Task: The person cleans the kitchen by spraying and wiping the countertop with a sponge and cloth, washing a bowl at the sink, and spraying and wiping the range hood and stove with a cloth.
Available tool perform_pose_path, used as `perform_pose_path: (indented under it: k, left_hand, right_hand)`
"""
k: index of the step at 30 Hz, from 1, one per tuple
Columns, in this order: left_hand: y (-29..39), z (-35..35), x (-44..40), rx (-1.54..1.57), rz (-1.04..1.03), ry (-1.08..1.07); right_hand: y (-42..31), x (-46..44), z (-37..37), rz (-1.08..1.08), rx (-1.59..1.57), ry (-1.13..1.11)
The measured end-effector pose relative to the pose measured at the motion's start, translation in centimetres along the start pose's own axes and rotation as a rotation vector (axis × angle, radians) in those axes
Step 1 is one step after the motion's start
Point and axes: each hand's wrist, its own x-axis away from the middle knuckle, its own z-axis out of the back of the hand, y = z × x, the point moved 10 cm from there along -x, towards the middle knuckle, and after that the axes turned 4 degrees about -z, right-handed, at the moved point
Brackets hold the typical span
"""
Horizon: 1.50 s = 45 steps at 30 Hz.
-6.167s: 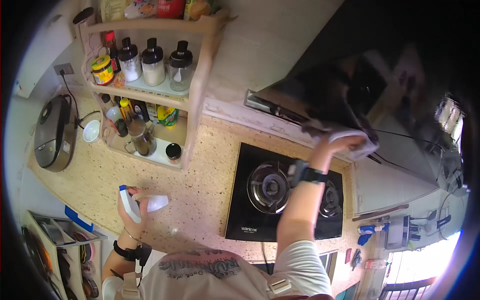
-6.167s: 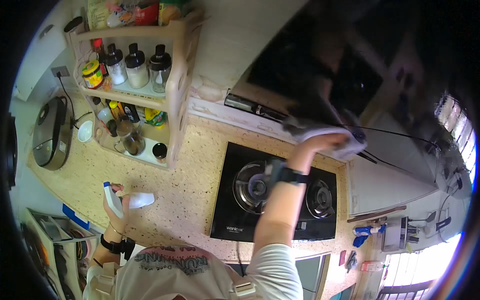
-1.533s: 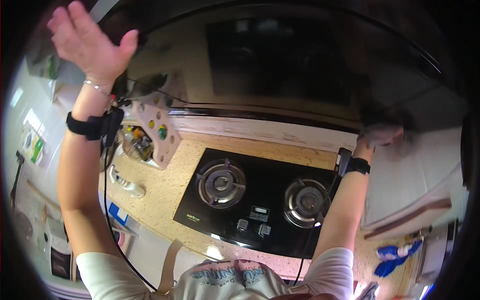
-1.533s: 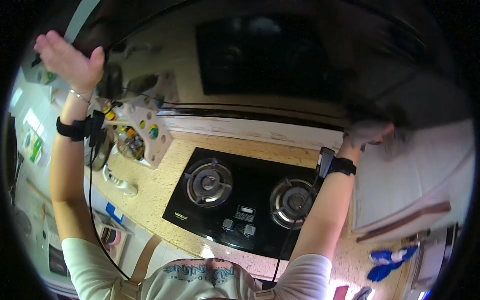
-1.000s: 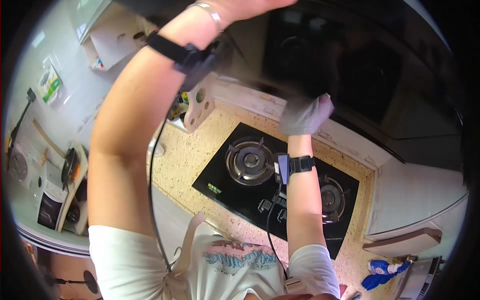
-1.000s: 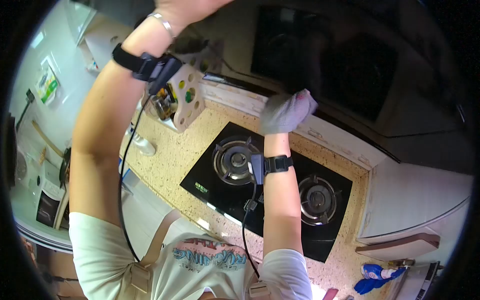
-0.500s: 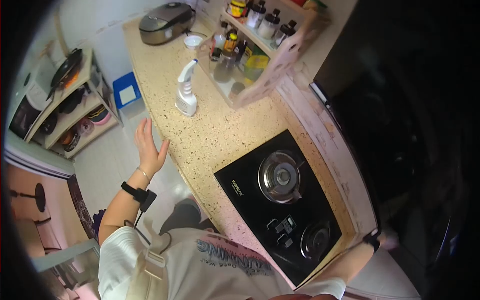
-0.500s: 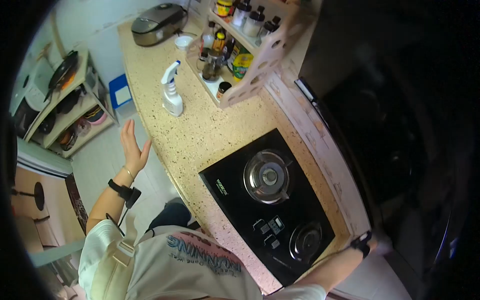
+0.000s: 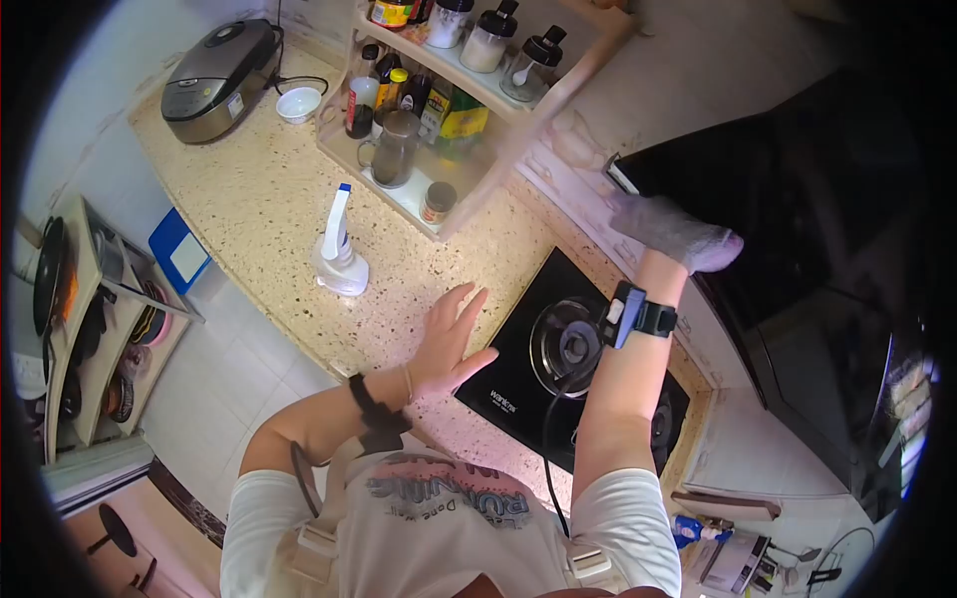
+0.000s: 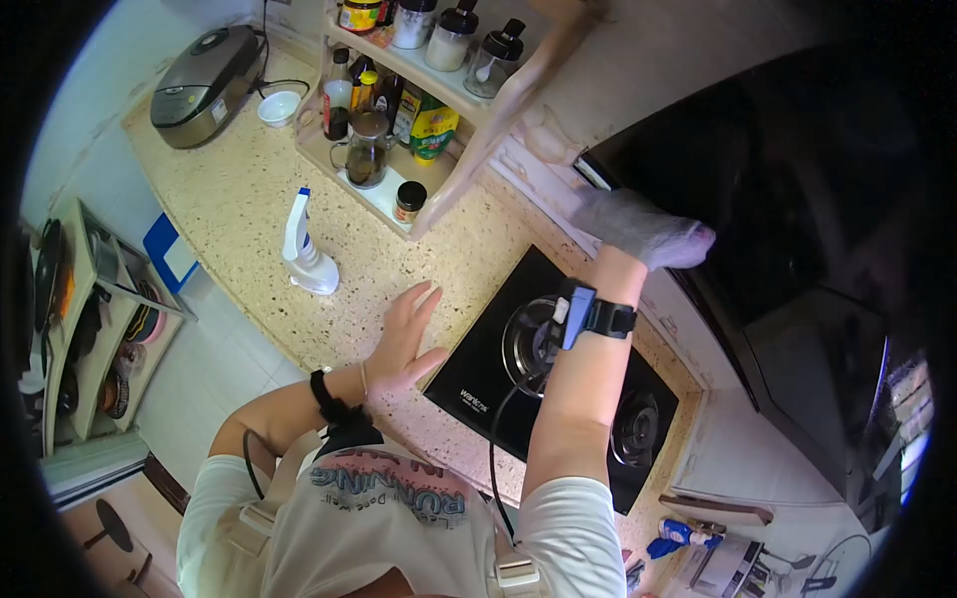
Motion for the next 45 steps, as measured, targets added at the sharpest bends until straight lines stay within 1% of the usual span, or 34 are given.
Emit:
perform_pose_path:
  k: [1,2,4,5,7,8,9,10,12,13,14,15,17,19,20,22,24,25,26,27,28,29,30,31,32,33,34,37,39,40,42,43,44,45]
  left_hand:
    - [-0.6,-0.7,-1.0,0.068,0.034,-0.025]
    - [-2.0,-2.9,-1.8,0.164,0.091,-0.104]
    - [-2.5,-6.6,-4.4,0.525,0.125,-0.162]
    - [-1.8,-8.5,-5.5,0.704,0.143,-0.195]
    - [1.7,-11.2,-8.0,1.208,0.286,-0.192]
    - [4.4,-11.7,-9.7,1.457,0.241,-0.216]
    - [6.8,-11.9,-11.6,1.705,0.196,-0.24]
    - [8.5,-11.9,-13.0,1.953,0.147,-0.264]
    - [8.6,-13.2,-14.7,2.192,0.288,-0.164]
    - [8.7,-13.8,-15.5,2.305,0.358,-0.112]
    - [9.5,-12.4,-16.3,2.243,0.332,-0.065]
    - [10.6,-11.5,-17.1,2.173,0.268,-0.089]
    - [11.1,-9.5,-19.5,1.992,0.187,0.102]
    - [13.8,-6.3,-22.2,1.818,0.021,0.249]
    - [14.2,-5.0,-23.9,1.74,-0.044,0.394]
    - [11.2,-4.4,-29.1,1.477,-0.102,0.739]
    - [9.2,-4.9,-30.7,1.072,-0.156,1.077]
    - [10.2,-5.0,-29.8,0.845,-0.22,1.212]
    - [9.4,-7.1,-30.1,0.955,-0.164,1.227]
    - [10.3,-8.1,-29.7,0.851,-0.266,1.235]
    - [11.6,-11.2,-28.8,0.832,-0.1,1.211]
    - [12.7,-14.8,-28.3,0.771,-0.002,1.178]
    - [14.2,-19.9,-28.2,0.659,0.109,1.059]
    - [15.8,-25.8,-28.5,0.51,0.219,0.886]
    - [18.4,-32.2,-28.7,0.374,0.272,0.636]
    - [22.7,-36.4,-28.2,0.282,0.201,0.435]
    - [25.2,-41.6,-28.6,0.401,0.296,0.066]
    - [28.8,-51.1,-28.9,0.488,-0.076,0.288]
    - [28.0,-50.0,-27.8,0.339,-0.145,0.252]
    - [25.0,-46.5,-27.1,0.515,0.114,0.227]
    - [16.1,-41.3,-29.5,0.806,0.496,-0.006]
    - [15.6,-29.8,-28.1,0.782,0.411,0.472]
    - [12.0,-25.0,-30.2,0.593,0.305,0.623]
    - [11.8,-20.2,-29.8,0.631,0.116,0.954]
  right_hand:
    - [-1.8,1.5,0.5,0.047,-0.169,0.112]
    - [-3.0,3.3,0.8,0.091,-0.45,0.16]
    - [-5.0,7.5,0.0,0.145,-1.226,0.086]
    - [-5.8,9.7,-0.7,0.116,-1.553,0.014]
    - [-5.6,13.0,-1.7,0.051,-1.792,-0.044]
    - [-4.7,14.0,-1.9,0.029,-1.776,-0.032]
    - [-0.1,13.5,-1.1,0.117,-1.264,0.118]
    - [4.5,13.3,-0.4,0.134,-0.751,0.302]
    - [9.1,15.0,1.0,0.115,-0.401,0.374]
    - [11.0,16.3,1.3,0.072,-0.573,0.314]
    - [13.0,18.1,1.2,0.031,-0.749,0.249]
    - [15.0,20.0,1.1,-0.007,-0.925,0.181]
    - [19.5,25.6,3.1,-0.113,-0.579,0.21]
    - [26.0,30.7,4.6,-0.224,-0.533,0.254]
    - [28.4,33.5,5.0,-0.249,-0.541,0.288]
    - [32.0,38.0,5.8,-0.276,-0.54,0.336]
    - [34.4,42.2,6.9,-0.3,-0.495,0.36]
    - [35.6,44.1,7.6,-0.317,-0.462,0.368]
    - [36.9,45.9,8.1,-0.389,-0.443,0.354]
    - [38.4,47.8,8.8,-0.412,-0.459,0.382]
    - [39.9,49.8,9.2,-0.435,-0.475,0.405]
    - [41.5,51.5,9.4,-0.457,-0.492,0.42]
    - [42.8,53.1,9.5,-0.47,-0.508,0.436]
    - [44.0,54.6,9.5,-0.482,-0.522,0.45]
    - [45.0,55.8,9.5,-0.496,-0.53,0.459]
    - [45.7,56.4,9.6,-0.495,-0.509,0.444]
    - [46.1,56.6,9.7,-0.489,-0.487,0.426]
    - [46.1,55.1,11.6,-0.476,-0.446,0.372]
    - [45.7,53.5,12.7,-0.484,-0.456,0.381]
    - [45.6,52.6,13.3,-0.455,-0.448,0.362]
    - [44.5,51.5,13.7,-0.413,-0.424,0.349]
    - [44.4,50.9,13.6,-0.387,-0.413,0.348]
    - [45.5,50.9,12.6,-0.34,-0.45,0.338]
    - [46.5,50.5,11.0,-0.373,-0.475,0.317]
